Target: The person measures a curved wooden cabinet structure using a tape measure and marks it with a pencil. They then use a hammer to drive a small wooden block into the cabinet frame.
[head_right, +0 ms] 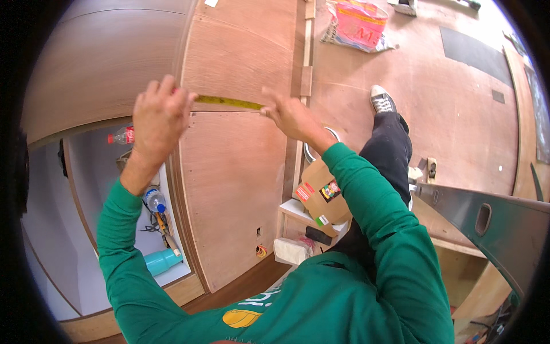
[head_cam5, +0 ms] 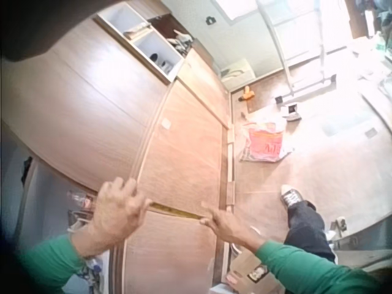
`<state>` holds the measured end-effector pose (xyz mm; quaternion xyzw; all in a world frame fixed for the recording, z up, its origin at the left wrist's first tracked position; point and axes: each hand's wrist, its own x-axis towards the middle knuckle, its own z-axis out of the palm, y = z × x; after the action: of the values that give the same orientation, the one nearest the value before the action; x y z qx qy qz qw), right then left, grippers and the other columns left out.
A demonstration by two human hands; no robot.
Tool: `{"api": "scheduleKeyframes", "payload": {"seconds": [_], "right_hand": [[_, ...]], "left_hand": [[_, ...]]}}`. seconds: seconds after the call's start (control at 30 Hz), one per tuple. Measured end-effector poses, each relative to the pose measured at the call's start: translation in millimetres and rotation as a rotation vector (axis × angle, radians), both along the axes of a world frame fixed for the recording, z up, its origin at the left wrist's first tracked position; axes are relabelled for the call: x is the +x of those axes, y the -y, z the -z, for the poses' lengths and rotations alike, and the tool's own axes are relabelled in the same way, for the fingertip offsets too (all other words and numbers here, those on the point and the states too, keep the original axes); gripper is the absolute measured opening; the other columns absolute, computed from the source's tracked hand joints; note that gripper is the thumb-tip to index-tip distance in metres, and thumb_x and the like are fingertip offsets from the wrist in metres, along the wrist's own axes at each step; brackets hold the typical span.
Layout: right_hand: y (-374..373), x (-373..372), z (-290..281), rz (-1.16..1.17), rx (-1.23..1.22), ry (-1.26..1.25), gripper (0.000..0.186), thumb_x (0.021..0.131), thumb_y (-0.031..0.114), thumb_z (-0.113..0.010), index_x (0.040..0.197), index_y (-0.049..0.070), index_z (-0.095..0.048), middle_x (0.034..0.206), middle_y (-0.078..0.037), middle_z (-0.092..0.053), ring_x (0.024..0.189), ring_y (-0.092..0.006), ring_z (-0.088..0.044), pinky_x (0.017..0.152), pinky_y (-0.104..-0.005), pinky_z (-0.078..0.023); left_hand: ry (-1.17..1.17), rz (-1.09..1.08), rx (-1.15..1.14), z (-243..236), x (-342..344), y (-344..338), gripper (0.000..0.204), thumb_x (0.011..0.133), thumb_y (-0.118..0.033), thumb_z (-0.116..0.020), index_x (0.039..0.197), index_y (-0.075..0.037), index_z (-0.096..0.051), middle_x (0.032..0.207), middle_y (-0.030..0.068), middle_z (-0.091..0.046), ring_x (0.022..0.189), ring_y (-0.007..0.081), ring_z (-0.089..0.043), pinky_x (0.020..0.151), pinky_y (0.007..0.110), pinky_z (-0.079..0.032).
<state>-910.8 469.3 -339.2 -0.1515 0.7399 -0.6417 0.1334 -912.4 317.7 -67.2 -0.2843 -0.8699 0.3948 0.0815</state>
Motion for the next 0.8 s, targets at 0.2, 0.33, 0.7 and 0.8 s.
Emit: {"api": "scheduleKeyframes", "payload": {"seconds": [0.2,0.33,0.7,0.8], "right_hand": [[7.3,7.1,19.8,0.087,-0.020,-0.233,0.017,0.103,0.021,-0.064,0.102,0.006,-0.074,0.099,-0.020,-0.072,0.095,-0.0416,-0.069,0.080,-0.0515,-0.054],[0.5,1.5,44.7,0.117,0.115,-0.165,0.015,0.101,0.019,-0.066,0.098,0.004,-0.070,0.100,-0.019,-0.069,0.098,-0.0426,-0.067,0.081,-0.0536,-0.054],[15.6,18.9,27.8,0.165,0.181,-0.127,0.078,0.105,0.038,-0.065,0.153,-0.016,-0.034,0.127,-0.038,-0.064,0.112,-0.0472,-0.069,0.093,-0.0533,-0.057],[17.3,17.1,37.8,0.157,0.157,-0.144,0.077,0.104,0.037,-0.066,0.151,-0.016,-0.036,0.117,-0.038,-0.068,0.102,-0.0481,-0.072,0.088,-0.0542,-0.058]], "left_hand": [[0.052,-0.236,0.092,-54.0,19.5,16.3,0.022,0.095,-0.029,-0.077,0.090,-0.008,-0.072,0.093,0.0073,-0.060,0.091,0.0299,-0.064,0.082,0.045,-0.054],[-0.025,-0.294,0.029,-159.3,0.7,23.2,0.013,0.100,-0.018,-0.070,0.098,-0.006,-0.074,0.097,0.0107,-0.063,0.096,0.0310,-0.065,0.087,0.041,-0.053],[-0.179,-0.338,-0.162,-299.6,-69.9,85.8,0.028,0.108,-0.025,-0.063,0.101,0.001,-0.072,0.097,0.0151,-0.062,0.087,0.0282,-0.064,0.077,0.039,-0.050],[-0.269,-0.292,-0.203,-272.3,-83.5,79.4,0.033,0.108,-0.031,-0.062,0.103,-0.001,-0.074,0.101,0.0158,-0.064,0.091,0.0321,-0.066,0.080,0.043,-0.052]]}}
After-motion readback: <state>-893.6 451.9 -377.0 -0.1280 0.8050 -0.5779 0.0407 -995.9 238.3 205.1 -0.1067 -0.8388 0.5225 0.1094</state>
